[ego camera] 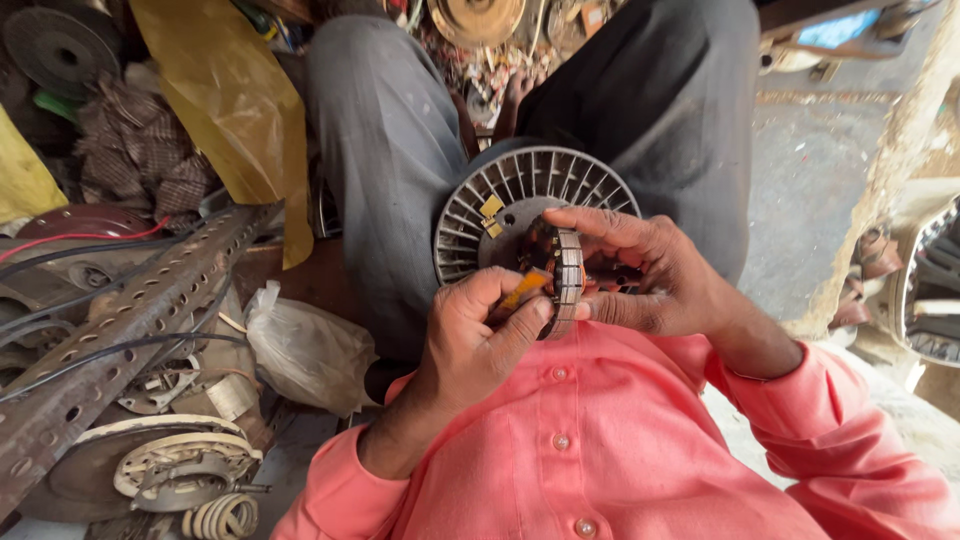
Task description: The person repairs an electric fan motor by inserting a small insulation piece into the stator coils, wrapping tape around wire connections, and fitting the metal shaft into the central hub.
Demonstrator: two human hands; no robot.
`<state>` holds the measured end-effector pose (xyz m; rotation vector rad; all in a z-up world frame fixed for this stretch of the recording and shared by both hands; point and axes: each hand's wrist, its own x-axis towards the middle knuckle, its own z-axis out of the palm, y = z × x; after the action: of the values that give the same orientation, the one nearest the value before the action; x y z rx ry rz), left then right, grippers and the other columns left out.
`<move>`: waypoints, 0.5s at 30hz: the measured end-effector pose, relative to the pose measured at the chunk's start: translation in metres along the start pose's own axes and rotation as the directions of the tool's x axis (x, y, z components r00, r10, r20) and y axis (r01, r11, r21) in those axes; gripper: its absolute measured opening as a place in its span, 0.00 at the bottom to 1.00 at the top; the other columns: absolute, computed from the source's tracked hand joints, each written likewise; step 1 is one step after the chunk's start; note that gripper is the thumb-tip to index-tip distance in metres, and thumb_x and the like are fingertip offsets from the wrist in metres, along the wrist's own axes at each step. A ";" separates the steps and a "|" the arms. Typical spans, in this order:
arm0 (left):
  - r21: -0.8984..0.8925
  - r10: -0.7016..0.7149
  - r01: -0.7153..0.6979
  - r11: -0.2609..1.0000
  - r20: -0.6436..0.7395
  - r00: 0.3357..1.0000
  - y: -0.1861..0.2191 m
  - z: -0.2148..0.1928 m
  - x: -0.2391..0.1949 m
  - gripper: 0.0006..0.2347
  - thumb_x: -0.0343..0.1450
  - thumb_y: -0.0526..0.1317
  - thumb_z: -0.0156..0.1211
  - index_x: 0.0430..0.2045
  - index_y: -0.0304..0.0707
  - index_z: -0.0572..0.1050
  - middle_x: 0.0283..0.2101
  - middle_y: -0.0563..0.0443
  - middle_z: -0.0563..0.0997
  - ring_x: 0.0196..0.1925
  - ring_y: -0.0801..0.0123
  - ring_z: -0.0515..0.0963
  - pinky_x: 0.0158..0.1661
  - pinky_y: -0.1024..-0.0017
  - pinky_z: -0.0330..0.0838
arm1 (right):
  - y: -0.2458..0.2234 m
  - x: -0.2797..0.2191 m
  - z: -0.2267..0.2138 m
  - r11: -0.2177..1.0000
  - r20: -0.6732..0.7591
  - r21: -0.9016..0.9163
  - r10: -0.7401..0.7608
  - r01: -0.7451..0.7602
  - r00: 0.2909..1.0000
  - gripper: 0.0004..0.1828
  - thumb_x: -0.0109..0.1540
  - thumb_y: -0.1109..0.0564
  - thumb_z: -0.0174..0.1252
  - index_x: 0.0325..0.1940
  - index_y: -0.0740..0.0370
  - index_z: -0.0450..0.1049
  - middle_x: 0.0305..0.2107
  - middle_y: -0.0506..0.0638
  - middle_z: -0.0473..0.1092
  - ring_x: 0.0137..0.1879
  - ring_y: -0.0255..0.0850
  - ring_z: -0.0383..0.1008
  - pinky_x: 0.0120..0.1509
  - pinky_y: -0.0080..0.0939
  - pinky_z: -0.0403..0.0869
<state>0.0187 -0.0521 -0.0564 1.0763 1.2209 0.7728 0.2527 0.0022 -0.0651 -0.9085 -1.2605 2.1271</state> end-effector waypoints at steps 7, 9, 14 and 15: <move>-0.329 -0.079 0.032 0.944 -0.131 0.988 -0.009 -0.021 -0.017 0.08 0.75 0.34 0.59 0.44 0.28 0.78 0.32 0.55 0.78 0.31 0.84 0.71 0.32 0.81 0.66 | 0.009 -0.013 -0.002 0.953 0.005 0.293 -0.083 0.078 0.997 0.50 0.58 0.52 0.73 0.76 0.71 0.55 0.57 0.57 0.73 0.62 0.41 0.74 0.69 0.41 0.71; 0.041 0.130 -0.124 0.991 -0.269 0.954 -0.009 -0.038 -0.013 0.08 0.77 0.33 0.57 0.48 0.30 0.77 0.36 0.49 0.78 0.35 0.76 0.73 0.38 0.76 0.69 | 0.013 -0.014 -0.005 0.858 -0.017 0.501 -0.121 0.113 0.992 0.55 0.55 0.40 0.74 0.73 0.76 0.57 0.57 0.59 0.74 0.62 0.45 0.77 0.69 0.42 0.72; 0.751 0.487 -0.257 0.609 -0.098 0.868 -0.013 -0.046 -0.008 0.12 0.74 0.30 0.57 0.52 0.28 0.75 0.44 0.38 0.75 0.45 0.52 0.77 0.44 0.61 0.73 | 0.040 -0.025 -0.003 0.780 -0.130 0.582 -0.190 0.230 0.973 0.64 0.51 0.30 0.75 0.72 0.81 0.61 0.52 0.63 0.74 0.59 0.48 0.78 0.66 0.47 0.76; 0.814 0.479 -0.252 0.523 -0.037 0.877 -0.015 -0.045 -0.005 0.13 0.73 0.31 0.58 0.52 0.29 0.76 0.42 0.40 0.76 0.43 0.52 0.77 0.44 0.59 0.72 | 0.045 -0.029 -0.002 0.703 -0.140 0.674 -0.177 0.225 0.974 0.65 0.51 0.33 0.78 0.74 0.82 0.59 0.52 0.65 0.73 0.60 0.51 0.77 0.67 0.51 0.76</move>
<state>-0.0278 -0.0519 -0.0685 2.0973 1.6510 0.6988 0.2689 -0.0373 -0.0978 -0.4684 -0.4113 2.1063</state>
